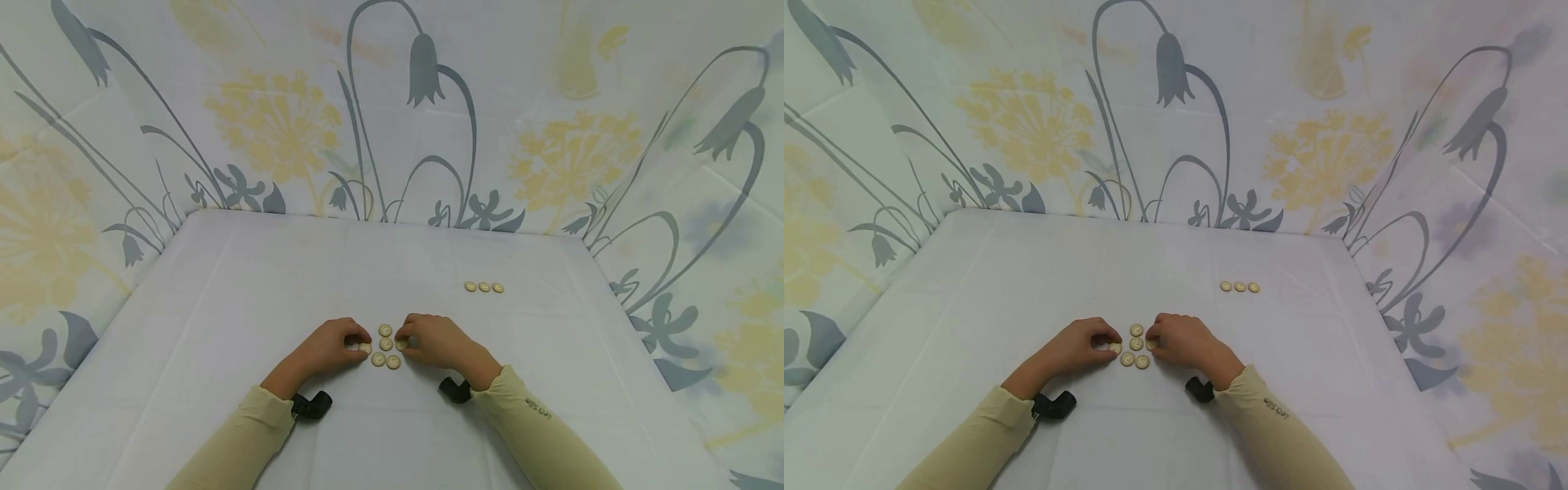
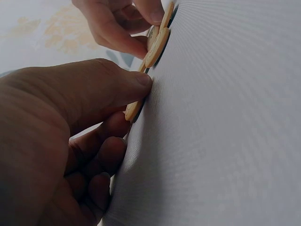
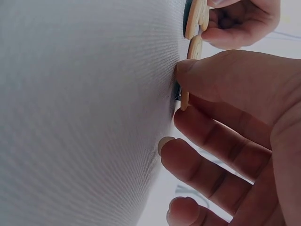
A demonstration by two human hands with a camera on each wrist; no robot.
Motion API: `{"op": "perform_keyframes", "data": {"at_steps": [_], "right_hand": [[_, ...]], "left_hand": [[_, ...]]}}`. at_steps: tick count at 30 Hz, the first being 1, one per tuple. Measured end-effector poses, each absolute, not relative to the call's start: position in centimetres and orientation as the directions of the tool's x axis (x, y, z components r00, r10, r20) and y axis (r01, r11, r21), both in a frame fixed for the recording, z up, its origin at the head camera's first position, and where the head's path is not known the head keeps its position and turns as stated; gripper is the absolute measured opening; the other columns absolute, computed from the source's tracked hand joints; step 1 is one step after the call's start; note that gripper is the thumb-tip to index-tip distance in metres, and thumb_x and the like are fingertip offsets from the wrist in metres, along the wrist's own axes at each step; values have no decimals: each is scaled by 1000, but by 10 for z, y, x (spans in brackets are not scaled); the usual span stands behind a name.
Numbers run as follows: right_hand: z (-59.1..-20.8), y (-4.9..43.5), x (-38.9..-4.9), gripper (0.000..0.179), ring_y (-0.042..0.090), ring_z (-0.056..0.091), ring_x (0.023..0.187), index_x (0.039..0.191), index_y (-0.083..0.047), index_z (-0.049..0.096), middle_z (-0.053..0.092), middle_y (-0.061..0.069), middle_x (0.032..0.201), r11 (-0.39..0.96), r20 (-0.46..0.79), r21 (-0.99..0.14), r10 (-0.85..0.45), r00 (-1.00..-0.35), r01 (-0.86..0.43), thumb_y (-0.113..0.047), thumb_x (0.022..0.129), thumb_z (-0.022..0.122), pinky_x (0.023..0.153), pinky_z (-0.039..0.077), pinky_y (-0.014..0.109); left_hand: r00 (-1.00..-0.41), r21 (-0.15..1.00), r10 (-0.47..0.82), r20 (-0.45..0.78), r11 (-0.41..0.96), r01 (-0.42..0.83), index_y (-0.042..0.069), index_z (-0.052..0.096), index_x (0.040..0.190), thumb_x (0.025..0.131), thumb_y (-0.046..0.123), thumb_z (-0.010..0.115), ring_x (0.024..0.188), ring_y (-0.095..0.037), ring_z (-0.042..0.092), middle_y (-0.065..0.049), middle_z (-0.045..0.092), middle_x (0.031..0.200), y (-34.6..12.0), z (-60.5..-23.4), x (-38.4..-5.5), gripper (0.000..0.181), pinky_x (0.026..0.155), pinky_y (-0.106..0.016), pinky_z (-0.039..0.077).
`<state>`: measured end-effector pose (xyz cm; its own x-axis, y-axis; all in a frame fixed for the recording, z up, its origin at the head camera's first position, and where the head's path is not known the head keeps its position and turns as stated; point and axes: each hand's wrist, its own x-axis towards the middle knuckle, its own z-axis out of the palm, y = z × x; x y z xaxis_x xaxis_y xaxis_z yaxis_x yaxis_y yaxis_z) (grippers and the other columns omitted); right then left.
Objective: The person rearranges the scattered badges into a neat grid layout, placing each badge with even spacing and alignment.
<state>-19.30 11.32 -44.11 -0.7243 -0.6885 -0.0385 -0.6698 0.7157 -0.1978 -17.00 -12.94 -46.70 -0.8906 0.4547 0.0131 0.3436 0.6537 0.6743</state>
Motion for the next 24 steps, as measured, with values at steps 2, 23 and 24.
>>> {"op": "perform_keyframes", "data": {"at_steps": [2,23,24], "right_hand": [[-441,113,-193,20,10,61,83,105,-22,74,63,-8,96,718,-42,-204,-685,-727,-665,-25,85,72,71,51,29],[-439,130,-205,21,10,60,84,105,-21,74,66,-9,98,791,-36,-257,-582,-812,-556,-26,85,73,73,50,30],[-439,131,-205,21,10,60,83,106,-21,74,66,-9,98,792,-34,-259,-580,-814,-553,-25,85,73,73,49,30]], "left_hand": [[-891,675,454,13,653,343,16,73,102,85,22,74,89,-8,60,7,66,96,-129,-467,-170,18,82,-29,49],[-895,669,445,14,661,339,15,73,100,84,21,74,87,-7,57,8,65,94,-129,-467,-169,17,82,-28,48],[-896,671,444,12,661,336,16,73,101,84,21,74,88,-7,57,8,65,94,-130,-467,-169,17,82,-28,48]]}}
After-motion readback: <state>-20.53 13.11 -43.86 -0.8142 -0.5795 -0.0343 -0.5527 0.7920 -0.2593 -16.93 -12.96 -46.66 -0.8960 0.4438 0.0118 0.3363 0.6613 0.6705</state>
